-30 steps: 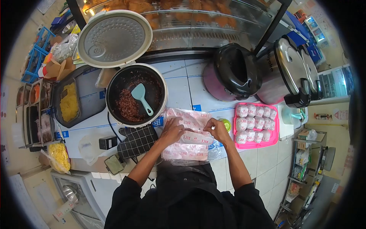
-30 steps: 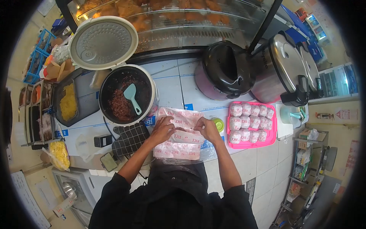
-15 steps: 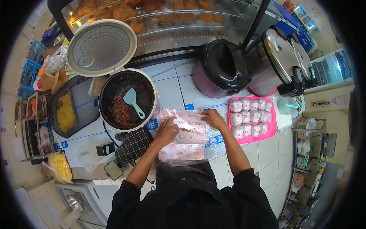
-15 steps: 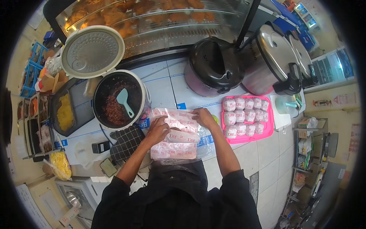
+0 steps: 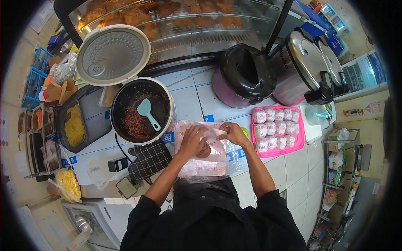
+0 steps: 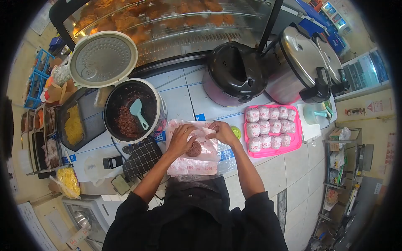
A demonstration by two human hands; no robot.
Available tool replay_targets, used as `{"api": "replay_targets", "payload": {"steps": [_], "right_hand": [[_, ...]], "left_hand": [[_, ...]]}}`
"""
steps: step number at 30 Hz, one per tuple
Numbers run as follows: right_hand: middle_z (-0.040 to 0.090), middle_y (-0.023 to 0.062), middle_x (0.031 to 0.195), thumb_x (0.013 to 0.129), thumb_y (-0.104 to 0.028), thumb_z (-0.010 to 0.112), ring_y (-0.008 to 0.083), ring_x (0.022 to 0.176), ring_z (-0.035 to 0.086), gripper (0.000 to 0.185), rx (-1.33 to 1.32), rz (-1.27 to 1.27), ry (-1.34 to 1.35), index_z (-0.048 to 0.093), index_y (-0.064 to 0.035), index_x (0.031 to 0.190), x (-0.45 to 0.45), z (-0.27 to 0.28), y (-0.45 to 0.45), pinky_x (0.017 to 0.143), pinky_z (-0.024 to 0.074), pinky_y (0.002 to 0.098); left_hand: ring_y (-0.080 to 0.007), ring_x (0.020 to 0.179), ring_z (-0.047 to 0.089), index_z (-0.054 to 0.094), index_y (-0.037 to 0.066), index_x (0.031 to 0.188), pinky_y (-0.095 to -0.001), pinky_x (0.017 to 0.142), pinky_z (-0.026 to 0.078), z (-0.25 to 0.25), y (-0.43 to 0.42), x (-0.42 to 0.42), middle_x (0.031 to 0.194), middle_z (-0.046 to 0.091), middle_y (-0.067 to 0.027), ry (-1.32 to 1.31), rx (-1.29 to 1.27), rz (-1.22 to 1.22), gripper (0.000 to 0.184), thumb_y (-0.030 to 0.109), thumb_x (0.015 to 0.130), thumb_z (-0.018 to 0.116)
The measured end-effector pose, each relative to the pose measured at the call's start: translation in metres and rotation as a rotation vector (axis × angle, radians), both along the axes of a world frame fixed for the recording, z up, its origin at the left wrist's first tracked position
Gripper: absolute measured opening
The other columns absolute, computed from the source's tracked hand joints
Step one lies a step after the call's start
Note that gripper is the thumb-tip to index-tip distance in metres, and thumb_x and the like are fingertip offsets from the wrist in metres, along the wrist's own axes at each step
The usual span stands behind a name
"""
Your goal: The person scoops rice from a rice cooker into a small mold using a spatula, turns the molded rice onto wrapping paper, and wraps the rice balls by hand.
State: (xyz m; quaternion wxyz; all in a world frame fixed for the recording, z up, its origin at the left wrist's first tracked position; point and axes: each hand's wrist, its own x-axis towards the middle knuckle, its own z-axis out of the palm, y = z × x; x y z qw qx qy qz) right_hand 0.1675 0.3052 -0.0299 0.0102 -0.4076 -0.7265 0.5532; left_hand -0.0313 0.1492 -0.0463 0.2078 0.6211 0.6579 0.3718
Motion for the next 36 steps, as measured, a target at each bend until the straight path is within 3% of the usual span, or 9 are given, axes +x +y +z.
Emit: {"api": "replay_targets", "payload": {"steps": [4,8,13,19,23,28,31,36], "right_hand": [[0.074,0.0079,0.086,0.083,-0.007,0.084,0.0113,0.079,0.064,0.044,-0.126,0.008,0.039,0.066,0.0036,0.121,0.006,0.026,-0.012,0.073,0.0507,0.0282],[0.075,0.0085,0.088,0.089,0.001,0.075,0.0119,0.082,0.068,0.045,-0.301,-0.095,0.177,0.060,0.0032,0.131,0.021,0.029,-0.024,0.077,0.0538,0.0273],[0.073,0.0077,0.083,0.088,0.002,0.078,0.0111,0.079,0.069,0.029,-0.222,-0.250,0.210,0.061,-0.0009,0.112,0.026,0.013,-0.036,0.073,0.0528,0.0253],[0.070,0.0048,0.075,0.080,-0.007,0.087,0.0085,0.070,0.063,0.034,-0.098,-0.307,0.225,0.057,-0.0041,0.097,0.018,0.004,-0.037,0.065,0.0467,0.0248],[0.067,0.0023,0.073,0.078,-0.009,0.090,0.0080,0.068,0.061,0.038,-0.070,-0.310,0.218,0.057,-0.0044,0.095,0.012,-0.005,-0.034,0.064,0.0470,0.0249],[0.075,0.0101,0.087,0.084,-0.005,0.085,0.0127,0.077,0.070,0.032,-0.163,-0.295,0.248,0.060,-0.0014,0.102,0.009,0.009,-0.036,0.070,0.0520,0.0254],[0.077,0.0133,0.091,0.087,-0.001,0.081,0.0151,0.083,0.073,0.029,-0.283,-0.355,0.360,0.060,0.0008,0.107,0.011,0.016,-0.039,0.074,0.0552,0.0272],[0.076,0.0121,0.090,0.087,0.000,0.080,0.0146,0.085,0.072,0.028,-0.203,-0.371,0.333,0.060,0.0013,0.107,0.014,0.006,-0.040,0.076,0.0556,0.0274]], "left_hand": [[-0.0322,0.115,0.058,0.068,0.006,0.119,-0.0447,0.098,0.044,-0.003,0.020,0.013,0.120,0.065,-0.0108,0.025,0.160,-0.060,0.034,0.013,0.086,0.075],[-0.0316,0.113,0.059,0.071,0.007,0.116,-0.0445,0.099,0.044,-0.006,0.019,0.019,0.116,0.067,-0.0108,0.008,0.093,-0.116,0.031,0.013,0.086,0.076],[-0.0291,0.117,0.058,0.073,0.010,0.117,-0.0440,0.104,0.041,0.014,0.012,0.024,0.118,0.067,-0.0092,-0.114,0.085,-0.109,0.033,0.019,0.086,0.079],[-0.0299,0.117,0.058,0.072,0.010,0.120,-0.0464,0.107,0.040,0.010,0.012,0.024,0.118,0.066,-0.0100,-0.097,0.090,-0.089,0.037,0.019,0.085,0.079],[-0.0302,0.114,0.060,0.072,0.010,0.118,-0.0470,0.107,0.041,0.001,0.015,0.027,0.115,0.068,-0.0094,-0.083,0.085,-0.072,0.034,0.017,0.085,0.079],[-0.0321,0.099,0.065,0.072,0.008,0.103,-0.0494,0.103,0.041,-0.007,0.019,0.023,0.098,0.072,-0.0095,-0.085,0.131,-0.077,0.014,0.012,0.090,0.071],[-0.0311,0.098,0.067,0.072,0.007,0.097,-0.0495,0.101,0.042,-0.006,0.020,0.017,0.096,0.073,-0.0087,-0.137,0.113,-0.028,0.009,0.012,0.091,0.069],[-0.0310,0.100,0.066,0.073,0.006,0.097,-0.0476,0.099,0.044,0.003,0.025,0.017,0.097,0.073,-0.0092,-0.173,0.103,0.001,0.009,0.011,0.090,0.071]]}}
